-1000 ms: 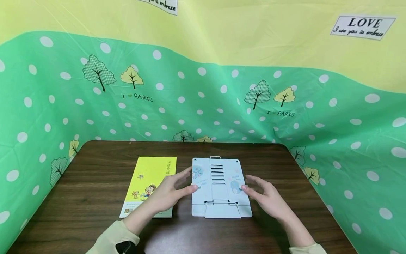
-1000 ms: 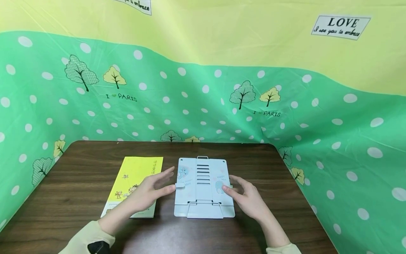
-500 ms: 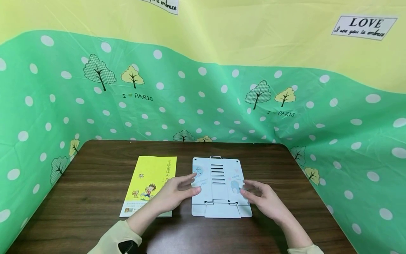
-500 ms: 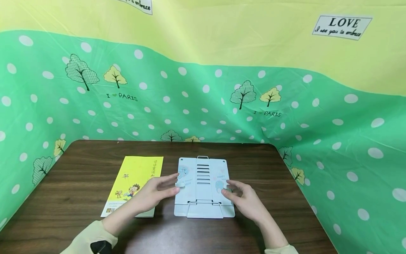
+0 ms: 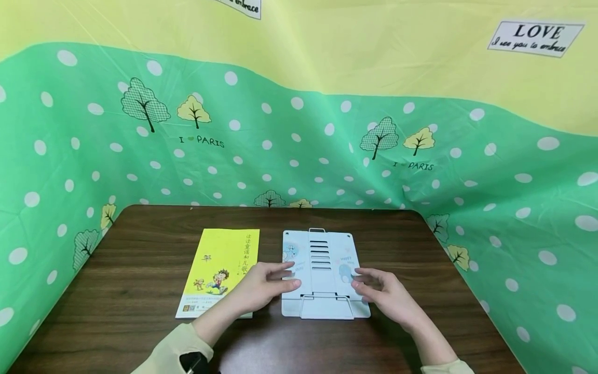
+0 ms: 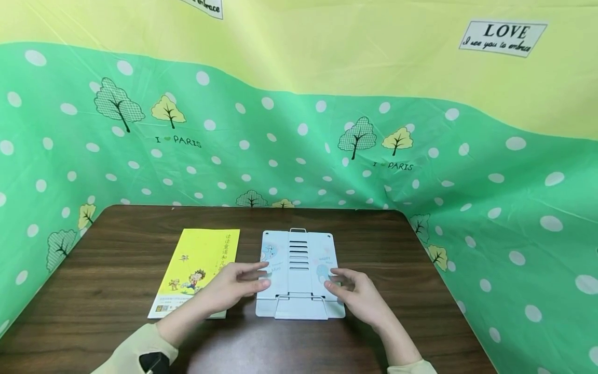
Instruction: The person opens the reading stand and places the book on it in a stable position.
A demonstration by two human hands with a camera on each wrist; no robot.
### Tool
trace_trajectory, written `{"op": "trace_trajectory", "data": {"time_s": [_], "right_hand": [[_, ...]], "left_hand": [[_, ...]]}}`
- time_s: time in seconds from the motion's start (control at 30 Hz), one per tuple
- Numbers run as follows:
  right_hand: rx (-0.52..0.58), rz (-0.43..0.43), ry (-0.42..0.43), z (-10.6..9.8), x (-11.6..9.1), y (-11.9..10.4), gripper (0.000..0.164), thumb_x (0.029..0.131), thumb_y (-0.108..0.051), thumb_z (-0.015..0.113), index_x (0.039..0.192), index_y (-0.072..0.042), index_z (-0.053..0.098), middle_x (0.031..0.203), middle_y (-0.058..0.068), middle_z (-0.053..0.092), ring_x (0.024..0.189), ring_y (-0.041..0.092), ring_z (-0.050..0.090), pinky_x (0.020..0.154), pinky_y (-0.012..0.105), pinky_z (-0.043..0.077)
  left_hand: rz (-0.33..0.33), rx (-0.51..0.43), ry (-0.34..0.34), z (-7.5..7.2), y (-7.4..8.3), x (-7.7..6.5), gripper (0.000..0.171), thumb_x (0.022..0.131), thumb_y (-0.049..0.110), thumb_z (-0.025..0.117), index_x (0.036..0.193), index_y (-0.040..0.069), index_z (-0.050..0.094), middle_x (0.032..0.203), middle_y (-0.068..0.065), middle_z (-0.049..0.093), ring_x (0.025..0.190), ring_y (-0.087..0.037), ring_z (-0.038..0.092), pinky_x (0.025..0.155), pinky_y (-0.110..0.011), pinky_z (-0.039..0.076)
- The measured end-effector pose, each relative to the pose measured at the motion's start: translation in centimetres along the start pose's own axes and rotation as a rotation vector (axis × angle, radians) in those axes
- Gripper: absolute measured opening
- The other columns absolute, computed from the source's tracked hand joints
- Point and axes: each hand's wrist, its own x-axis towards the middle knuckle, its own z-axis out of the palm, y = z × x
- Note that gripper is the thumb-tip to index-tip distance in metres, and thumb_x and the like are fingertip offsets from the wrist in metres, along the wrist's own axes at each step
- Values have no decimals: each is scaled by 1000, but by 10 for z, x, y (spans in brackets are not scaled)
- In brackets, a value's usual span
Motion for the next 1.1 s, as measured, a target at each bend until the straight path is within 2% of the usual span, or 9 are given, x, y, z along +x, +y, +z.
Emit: {"op": "trace_trajectory", "data": {"time_s": [0.13, 0.37, 0.63, 0.87, 1.1], "right_hand": [[12, -6, -22, 1, 0, 2, 62, 102, -27, 74, 146, 12, 53, 131, 23, 67, 107, 33, 72, 85, 44, 62], [33, 6, -25, 4, 1, 3, 58, 102, -25, 74, 142, 13, 56, 119, 20, 70, 103, 34, 72, 83, 43, 63], [20, 38, -23, 8, 0, 3, 54, 102, -27, 74, 136, 13, 61, 115, 19, 73, 97, 31, 74, 80, 41, 63], [29, 53, -39, 12, 3, 6, 47, 102, -28, 74, 126, 13, 66, 111, 18, 74, 97, 30, 74, 81, 40, 63], [-5, 51, -58, 13, 3, 9, 38, 102, -25, 74, 115, 11, 73, 101, 14, 75, 90, 28, 74, 79, 40, 63]], "left_hand": [[-13, -31, -8, 4, 1, 1, 63, 98, 43, 77, 142, -2, 65, 130, -16, 72, 121, -28, 69, 95, -44, 59], [-75, -115, -9, 12, 1, 3, 58, 97, 38, 79, 135, -4, 69, 118, -13, 77, 107, -25, 75, 85, -45, 62], [-127, -103, 14, 17, -5, 7, 49, 93, 42, 83, 117, -1, 79, 128, -17, 72, 100, -25, 76, 80, -40, 63], [-165, -135, 10, 20, -6, 7, 43, 93, 40, 84, 107, -1, 81, 116, -14, 75, 98, -27, 77, 81, -41, 63], [-203, -90, 5, 27, -12, 10, 38, 91, 43, 85, 98, 6, 84, 106, -7, 78, 92, -22, 77, 79, -41, 64]]}}
